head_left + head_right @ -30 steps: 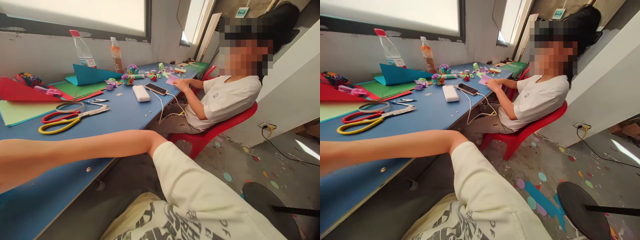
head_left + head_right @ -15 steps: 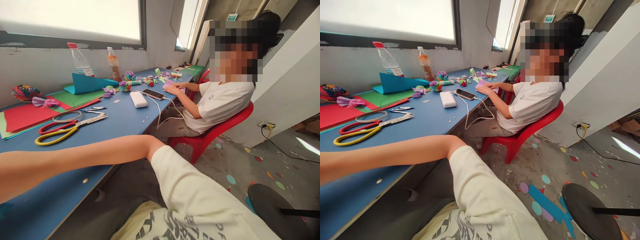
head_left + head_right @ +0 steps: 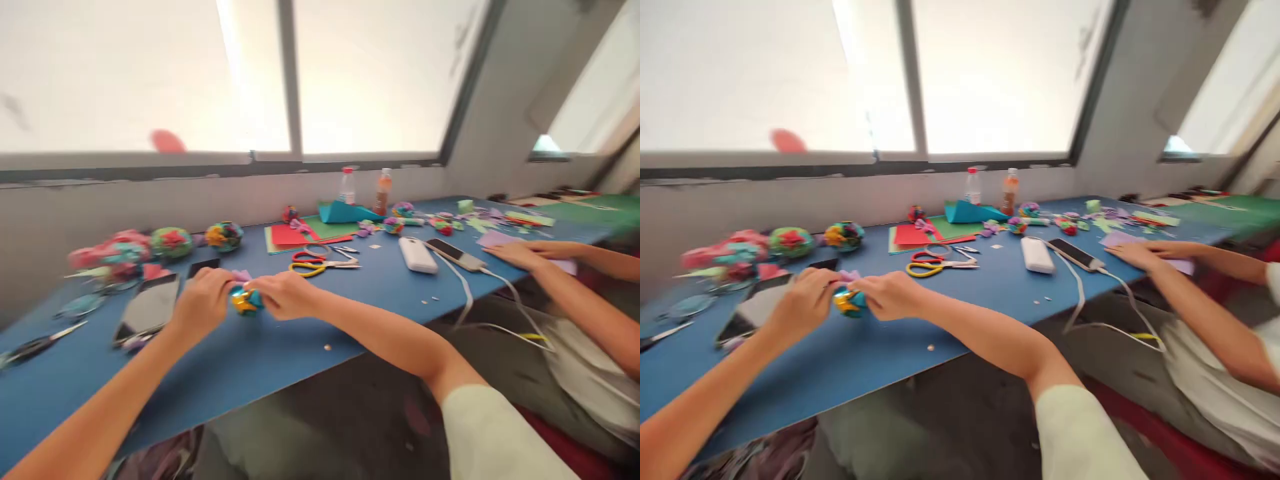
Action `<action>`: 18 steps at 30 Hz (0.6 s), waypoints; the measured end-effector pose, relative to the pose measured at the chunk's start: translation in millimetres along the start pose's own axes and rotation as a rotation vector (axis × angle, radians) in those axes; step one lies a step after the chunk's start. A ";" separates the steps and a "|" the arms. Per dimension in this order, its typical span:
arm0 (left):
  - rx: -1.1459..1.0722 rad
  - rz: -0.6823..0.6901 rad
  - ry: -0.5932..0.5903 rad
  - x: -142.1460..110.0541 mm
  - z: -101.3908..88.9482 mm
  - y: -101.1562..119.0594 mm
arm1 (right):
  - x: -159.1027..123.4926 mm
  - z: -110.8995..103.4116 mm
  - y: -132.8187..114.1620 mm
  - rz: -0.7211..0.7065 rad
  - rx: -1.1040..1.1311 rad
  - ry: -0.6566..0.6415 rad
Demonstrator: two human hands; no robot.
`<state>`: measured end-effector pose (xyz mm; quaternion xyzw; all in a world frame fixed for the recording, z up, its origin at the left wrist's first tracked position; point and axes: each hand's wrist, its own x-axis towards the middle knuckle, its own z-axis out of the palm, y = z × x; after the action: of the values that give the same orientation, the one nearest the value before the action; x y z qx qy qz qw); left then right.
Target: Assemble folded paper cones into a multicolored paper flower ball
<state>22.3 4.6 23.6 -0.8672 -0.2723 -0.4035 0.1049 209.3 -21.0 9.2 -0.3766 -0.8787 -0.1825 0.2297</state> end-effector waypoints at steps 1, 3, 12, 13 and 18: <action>0.052 -0.047 -0.016 -3.6 -1.6 -7.5 | -1.1 4.4 2.3 -0.039 0.041 0.055; 0.047 -0.129 -0.104 -10.6 -2.3 -20.3 | 0.5 12.5 7.3 -0.117 0.119 0.118; -0.315 -0.378 -0.162 -17.5 -2.2 -15.2 | 2.1 7.2 -0.4 -0.315 -0.074 0.098; -0.362 -0.424 -0.143 -18.0 -1.5 -17.1 | 1.9 6.9 -1.9 -0.322 -0.081 0.089; -0.579 -0.667 -0.053 -20.5 6.0 -27.1 | 1.8 9.4 -9.9 -0.309 -0.086 0.119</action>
<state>0.3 21.5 3.2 -0.7357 -0.4154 -0.4524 -0.2854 198.4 -21.8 0.9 -0.2349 -0.9024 -0.2752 0.2341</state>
